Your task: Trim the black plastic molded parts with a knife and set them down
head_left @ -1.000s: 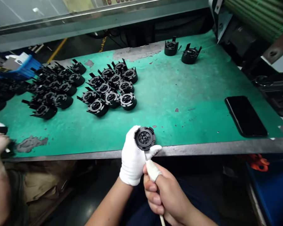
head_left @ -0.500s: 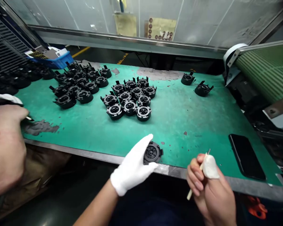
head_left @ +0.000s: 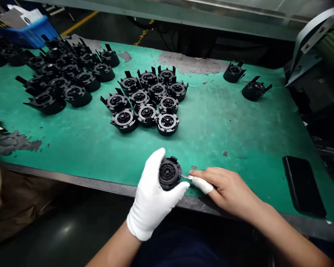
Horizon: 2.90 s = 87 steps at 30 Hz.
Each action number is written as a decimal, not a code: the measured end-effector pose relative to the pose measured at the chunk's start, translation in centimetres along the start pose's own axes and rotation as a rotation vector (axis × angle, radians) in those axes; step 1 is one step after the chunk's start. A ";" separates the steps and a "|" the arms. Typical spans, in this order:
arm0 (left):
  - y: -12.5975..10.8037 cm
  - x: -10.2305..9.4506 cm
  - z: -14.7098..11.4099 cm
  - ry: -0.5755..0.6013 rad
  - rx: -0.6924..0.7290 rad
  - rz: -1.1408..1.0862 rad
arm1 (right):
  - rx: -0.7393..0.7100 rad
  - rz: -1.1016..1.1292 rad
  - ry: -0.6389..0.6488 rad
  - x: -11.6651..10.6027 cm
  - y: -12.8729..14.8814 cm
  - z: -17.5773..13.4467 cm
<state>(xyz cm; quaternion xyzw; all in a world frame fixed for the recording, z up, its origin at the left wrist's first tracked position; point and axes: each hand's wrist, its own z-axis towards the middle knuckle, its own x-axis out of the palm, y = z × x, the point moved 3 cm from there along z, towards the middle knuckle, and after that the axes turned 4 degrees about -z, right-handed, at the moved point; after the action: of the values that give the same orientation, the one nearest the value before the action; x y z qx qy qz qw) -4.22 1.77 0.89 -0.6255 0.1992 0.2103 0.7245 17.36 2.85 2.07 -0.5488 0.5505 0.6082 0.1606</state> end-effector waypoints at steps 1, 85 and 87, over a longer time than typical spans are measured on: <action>0.1 0.1 0.1 -0.008 0.009 0.006 | -0.017 -0.039 0.012 -0.2 -0.1 0.2; -2.5 -4.6 -5.9 0.261 0.035 -0.204 | 0.217 1.253 -0.493 9.2 6.2 -6.6; -3.4 -4.9 -5.8 0.278 -0.023 -0.179 | 0.215 1.413 -0.435 8.8 6.8 -5.9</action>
<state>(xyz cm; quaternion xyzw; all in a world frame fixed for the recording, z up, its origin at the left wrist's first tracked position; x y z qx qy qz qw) -6.53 -4.71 5.60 -0.6721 0.2387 0.0586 0.6985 11.80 -8.03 -0.79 0.0870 0.7842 0.6043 -0.1106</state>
